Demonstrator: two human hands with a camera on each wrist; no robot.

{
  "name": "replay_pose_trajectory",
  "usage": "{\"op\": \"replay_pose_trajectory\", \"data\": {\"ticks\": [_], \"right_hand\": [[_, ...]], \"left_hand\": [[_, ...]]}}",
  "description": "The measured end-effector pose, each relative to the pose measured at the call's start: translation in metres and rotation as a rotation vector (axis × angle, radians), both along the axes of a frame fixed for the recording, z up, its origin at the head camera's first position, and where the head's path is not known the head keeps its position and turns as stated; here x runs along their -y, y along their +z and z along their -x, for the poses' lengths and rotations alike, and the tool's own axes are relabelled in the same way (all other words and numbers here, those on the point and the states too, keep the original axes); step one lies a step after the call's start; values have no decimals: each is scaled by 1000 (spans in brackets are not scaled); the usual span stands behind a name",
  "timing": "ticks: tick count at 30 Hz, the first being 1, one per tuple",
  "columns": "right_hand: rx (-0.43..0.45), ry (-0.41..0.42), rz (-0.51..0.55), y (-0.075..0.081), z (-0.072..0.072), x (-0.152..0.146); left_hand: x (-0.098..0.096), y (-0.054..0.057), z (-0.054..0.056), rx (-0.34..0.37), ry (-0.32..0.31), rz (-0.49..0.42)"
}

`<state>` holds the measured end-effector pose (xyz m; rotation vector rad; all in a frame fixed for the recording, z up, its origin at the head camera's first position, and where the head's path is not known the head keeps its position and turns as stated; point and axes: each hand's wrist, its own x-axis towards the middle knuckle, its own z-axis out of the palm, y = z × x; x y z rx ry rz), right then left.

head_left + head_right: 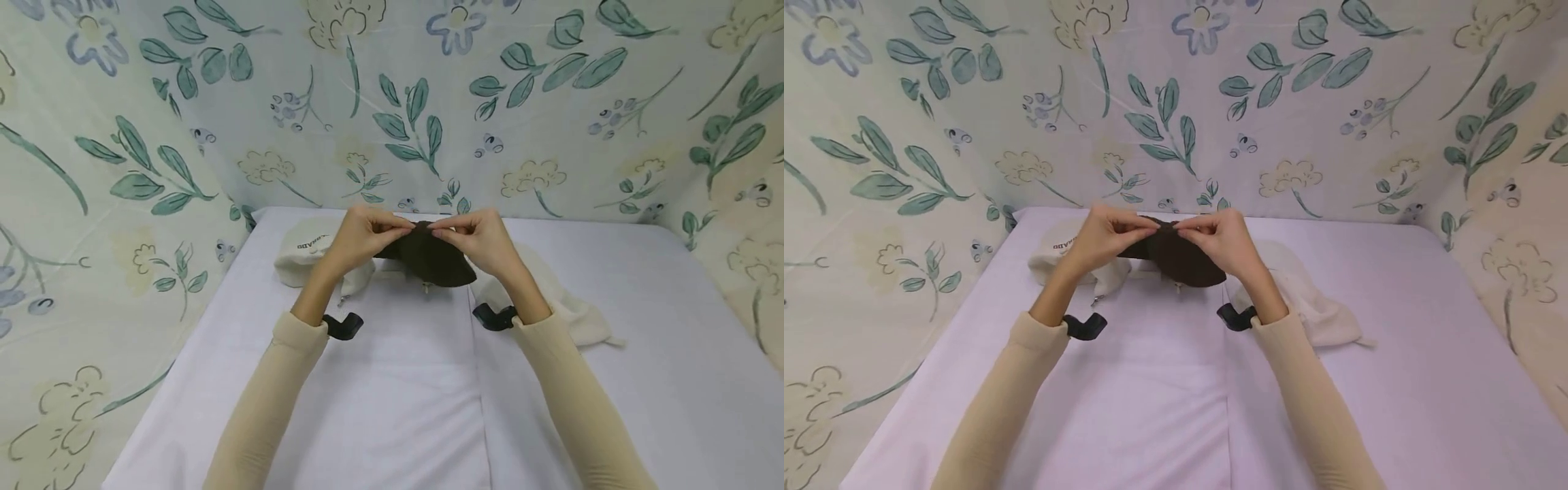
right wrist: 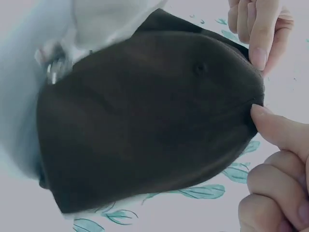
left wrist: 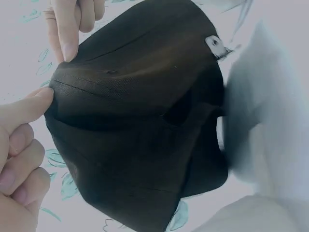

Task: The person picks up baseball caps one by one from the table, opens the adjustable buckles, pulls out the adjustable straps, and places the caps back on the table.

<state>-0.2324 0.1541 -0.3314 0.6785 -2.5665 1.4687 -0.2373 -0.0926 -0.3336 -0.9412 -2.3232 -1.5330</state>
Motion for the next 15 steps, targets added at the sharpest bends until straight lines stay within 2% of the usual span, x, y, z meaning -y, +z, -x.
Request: {"op": "replay_pose_trajectory", "data": {"ticks": [3,7,12,15], "right_hand": [[69,20,-8,-11,-10,-2],[92,23,14,-27,-16,-3],[108,35,49,-53,-16,-3],[129,50,69,-63,-17,-3]], "left_hand": [[1,-12,-9,35,-7,16],[3,-28,-16,95,-13,-1],[4,-50,-19,160,1,-32],[5,-61,-20,199,4,-66]]}}
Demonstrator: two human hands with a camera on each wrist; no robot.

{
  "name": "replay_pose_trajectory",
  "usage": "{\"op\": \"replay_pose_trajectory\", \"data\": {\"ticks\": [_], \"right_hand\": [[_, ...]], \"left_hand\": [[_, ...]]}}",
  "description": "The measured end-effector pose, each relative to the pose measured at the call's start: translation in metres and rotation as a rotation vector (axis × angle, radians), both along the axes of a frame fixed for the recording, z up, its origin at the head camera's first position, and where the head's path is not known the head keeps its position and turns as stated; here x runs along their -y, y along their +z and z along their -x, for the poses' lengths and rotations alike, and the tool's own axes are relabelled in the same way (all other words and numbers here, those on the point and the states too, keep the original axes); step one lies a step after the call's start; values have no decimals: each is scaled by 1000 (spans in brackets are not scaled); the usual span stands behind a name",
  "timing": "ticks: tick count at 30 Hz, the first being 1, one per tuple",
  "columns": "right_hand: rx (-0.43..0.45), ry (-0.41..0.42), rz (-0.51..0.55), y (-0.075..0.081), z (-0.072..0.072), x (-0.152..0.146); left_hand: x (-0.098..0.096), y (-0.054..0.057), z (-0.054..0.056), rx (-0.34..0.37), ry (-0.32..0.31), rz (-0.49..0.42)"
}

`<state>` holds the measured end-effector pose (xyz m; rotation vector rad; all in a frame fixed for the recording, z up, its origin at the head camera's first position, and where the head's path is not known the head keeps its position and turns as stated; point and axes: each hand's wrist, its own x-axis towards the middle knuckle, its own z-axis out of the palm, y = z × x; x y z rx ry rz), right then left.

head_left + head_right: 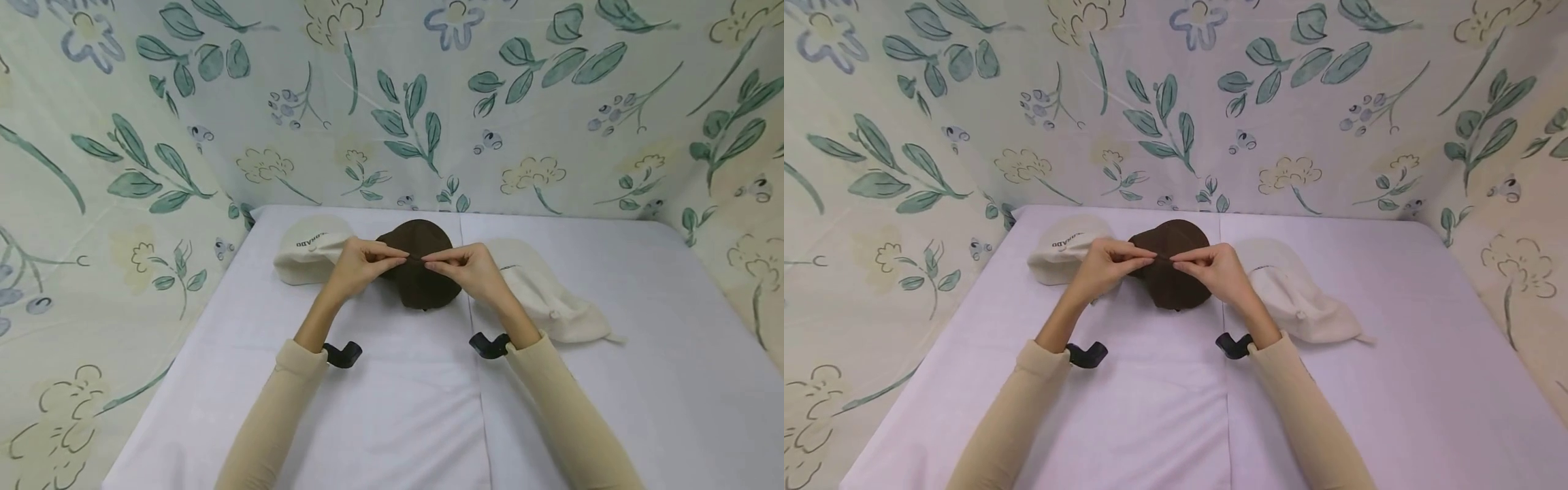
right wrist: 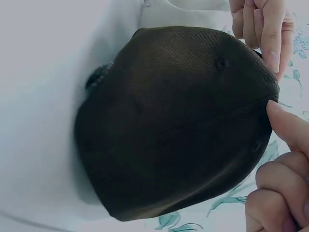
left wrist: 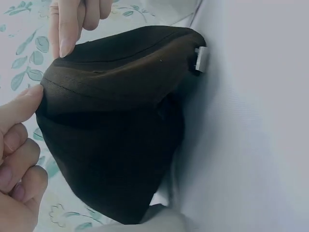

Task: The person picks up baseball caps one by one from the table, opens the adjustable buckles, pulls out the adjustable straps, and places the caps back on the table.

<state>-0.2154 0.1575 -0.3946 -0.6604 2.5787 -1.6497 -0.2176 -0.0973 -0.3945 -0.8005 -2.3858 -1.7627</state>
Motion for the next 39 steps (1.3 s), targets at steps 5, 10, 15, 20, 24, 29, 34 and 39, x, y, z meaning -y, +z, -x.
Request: {"op": "replay_pose_trajectory", "data": {"ticks": [5,10,15,20,24,29,34,39], "right_hand": [[31,23,6,-10,-2,1],[0,12,-65,-21,-6,6],[-47,-9,-139,-28,-11,11],[-27,7,-147,-24,-16,6],[12,13,-148,-16,-24,-4],[33,-6,-185,-7,-36,-23],[14,-54,-227,-2,-45,-38],[-3,-100,-249,4,-52,-54]], "left_hand": [[2,-13,-4,49,4,-12],[3,-29,-8,93,39,15],[4,-38,-12,135,60,20],[6,-35,-16,126,45,-10],[6,-31,-19,101,31,-50],[-2,-23,-24,73,-15,-97],[-15,-16,-30,52,-42,-98],[-36,-15,-32,48,-85,-85]]}}
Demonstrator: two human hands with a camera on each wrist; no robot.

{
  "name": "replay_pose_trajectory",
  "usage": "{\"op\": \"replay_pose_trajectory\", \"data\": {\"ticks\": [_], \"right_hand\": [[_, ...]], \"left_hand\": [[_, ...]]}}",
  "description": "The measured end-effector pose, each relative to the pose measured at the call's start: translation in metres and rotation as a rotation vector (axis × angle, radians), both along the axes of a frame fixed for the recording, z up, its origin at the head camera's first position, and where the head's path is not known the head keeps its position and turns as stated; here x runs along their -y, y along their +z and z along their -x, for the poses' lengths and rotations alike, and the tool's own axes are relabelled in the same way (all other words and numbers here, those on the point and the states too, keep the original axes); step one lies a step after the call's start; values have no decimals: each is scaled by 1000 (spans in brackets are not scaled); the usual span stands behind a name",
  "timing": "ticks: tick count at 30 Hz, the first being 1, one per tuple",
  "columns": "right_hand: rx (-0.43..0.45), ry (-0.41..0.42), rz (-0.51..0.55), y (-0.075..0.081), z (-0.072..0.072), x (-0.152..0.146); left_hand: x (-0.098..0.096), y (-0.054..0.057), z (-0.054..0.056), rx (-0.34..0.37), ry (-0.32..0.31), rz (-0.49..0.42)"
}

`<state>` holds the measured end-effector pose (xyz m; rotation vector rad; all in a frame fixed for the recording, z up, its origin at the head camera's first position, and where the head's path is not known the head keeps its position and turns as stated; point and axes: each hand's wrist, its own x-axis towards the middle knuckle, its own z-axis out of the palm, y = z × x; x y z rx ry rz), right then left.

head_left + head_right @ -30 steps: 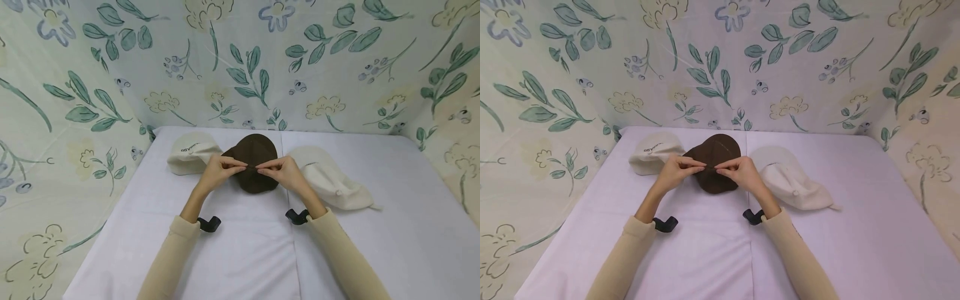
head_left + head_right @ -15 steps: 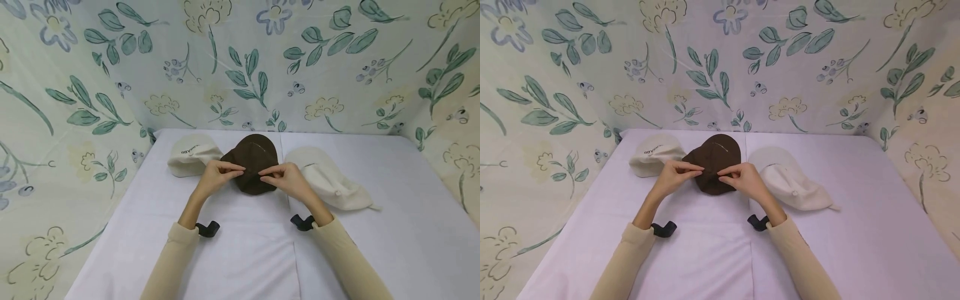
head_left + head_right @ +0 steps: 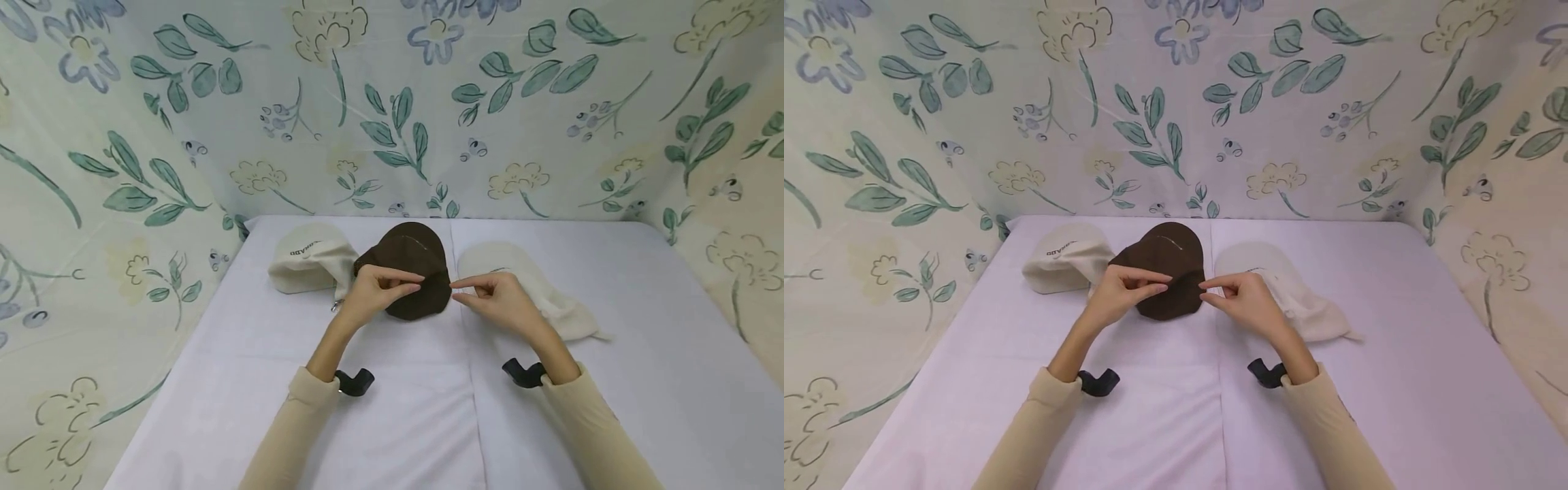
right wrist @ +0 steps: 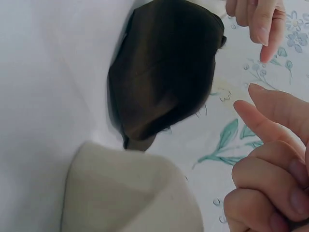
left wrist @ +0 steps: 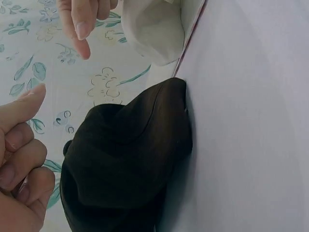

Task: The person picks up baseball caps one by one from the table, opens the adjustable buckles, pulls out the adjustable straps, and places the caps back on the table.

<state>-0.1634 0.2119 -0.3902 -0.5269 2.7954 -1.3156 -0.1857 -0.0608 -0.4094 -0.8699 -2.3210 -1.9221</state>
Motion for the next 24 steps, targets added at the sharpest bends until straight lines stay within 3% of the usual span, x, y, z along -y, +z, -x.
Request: {"op": "replay_pose_trajectory", "data": {"ticks": [10,19,24], "right_hand": [[-15,-105,20,6,-21,-52],[-23,-138,69,-3,-41,-94],[-29,-157,62,-9,-48,-114]], "left_hand": [[-60,-8,-1,-13,-42,79],[-107,-13,-1,-14,-54,171],[-129,-15,-1,-65,-67,206]]}}
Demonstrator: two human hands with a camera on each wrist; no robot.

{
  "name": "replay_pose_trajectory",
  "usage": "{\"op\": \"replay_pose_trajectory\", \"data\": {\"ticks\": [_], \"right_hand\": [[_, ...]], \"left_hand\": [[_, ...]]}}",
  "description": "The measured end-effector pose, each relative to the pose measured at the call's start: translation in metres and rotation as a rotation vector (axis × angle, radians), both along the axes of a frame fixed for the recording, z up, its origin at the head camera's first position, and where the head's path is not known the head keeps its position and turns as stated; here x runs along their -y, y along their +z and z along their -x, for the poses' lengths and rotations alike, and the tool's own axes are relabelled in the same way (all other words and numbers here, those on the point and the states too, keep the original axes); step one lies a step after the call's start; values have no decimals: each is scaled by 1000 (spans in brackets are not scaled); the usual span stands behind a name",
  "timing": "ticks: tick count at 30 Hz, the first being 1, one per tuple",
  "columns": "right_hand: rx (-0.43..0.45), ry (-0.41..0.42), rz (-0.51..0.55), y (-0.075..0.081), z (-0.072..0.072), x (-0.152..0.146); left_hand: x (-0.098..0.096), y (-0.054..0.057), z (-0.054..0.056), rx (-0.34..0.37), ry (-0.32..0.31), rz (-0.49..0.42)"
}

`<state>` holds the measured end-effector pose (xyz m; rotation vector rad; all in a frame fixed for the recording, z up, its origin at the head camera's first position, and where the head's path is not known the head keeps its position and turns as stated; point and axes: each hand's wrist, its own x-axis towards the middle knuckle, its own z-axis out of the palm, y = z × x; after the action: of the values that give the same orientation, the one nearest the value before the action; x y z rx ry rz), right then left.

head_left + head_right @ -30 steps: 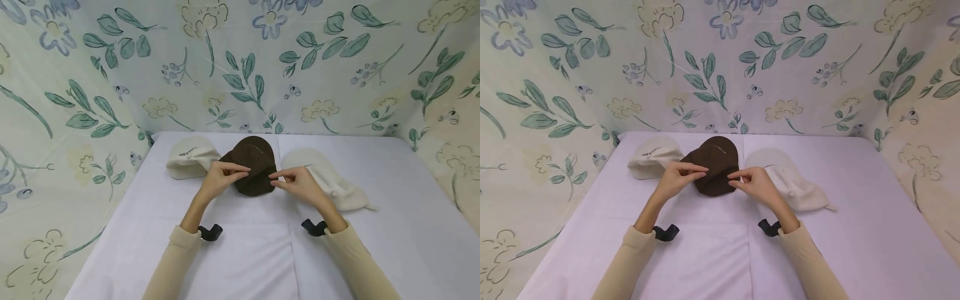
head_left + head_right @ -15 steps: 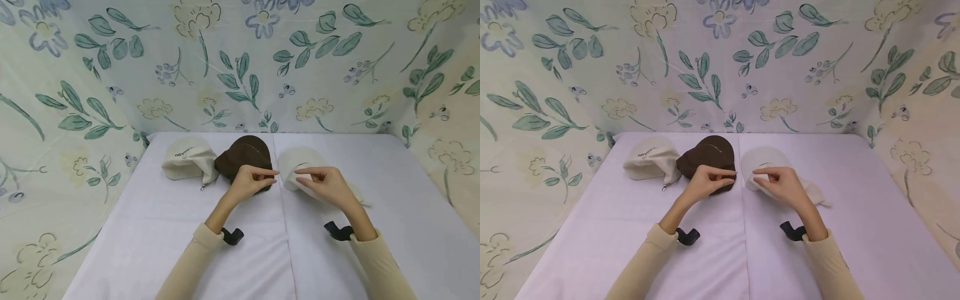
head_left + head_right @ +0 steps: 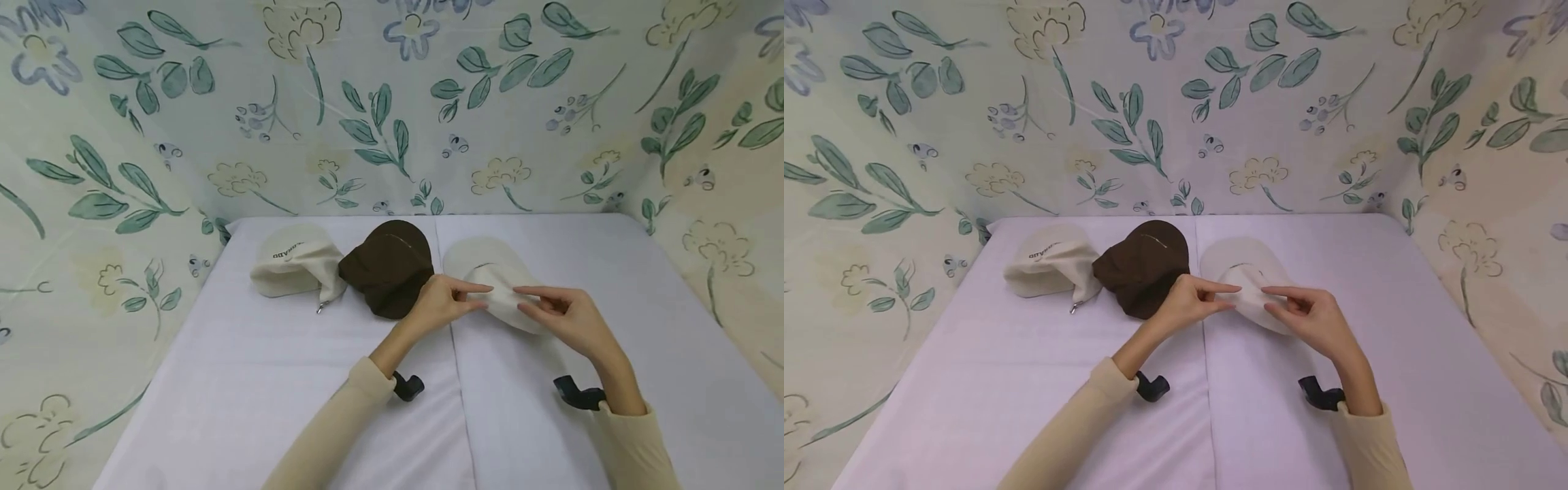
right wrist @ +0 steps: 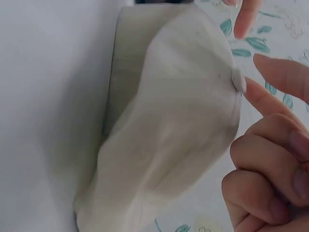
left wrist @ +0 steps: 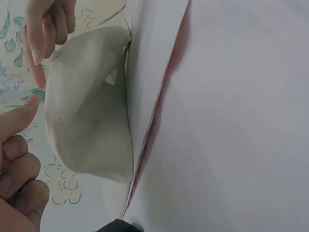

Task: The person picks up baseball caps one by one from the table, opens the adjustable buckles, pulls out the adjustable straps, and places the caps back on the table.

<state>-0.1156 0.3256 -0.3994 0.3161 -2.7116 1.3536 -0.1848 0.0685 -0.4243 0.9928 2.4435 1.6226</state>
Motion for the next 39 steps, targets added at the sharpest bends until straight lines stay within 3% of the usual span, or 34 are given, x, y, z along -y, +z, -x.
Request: {"op": "replay_pose_trajectory", "data": {"ticks": [10,17,24,39], "right_hand": [[2,5,29,-1,-10,-23],[1,-6,35,-6,-12,-33],[39,-52,67,-12,-12,-34],[21,-103,80,-19,-9,-30]], "left_hand": [[-25,1,-4,-25,6,39],[-34,-1,-2,-86,-10,42],[-39,-5,-1,-60,-24,12],[-44,-13,3,-66,-6,8]]}}
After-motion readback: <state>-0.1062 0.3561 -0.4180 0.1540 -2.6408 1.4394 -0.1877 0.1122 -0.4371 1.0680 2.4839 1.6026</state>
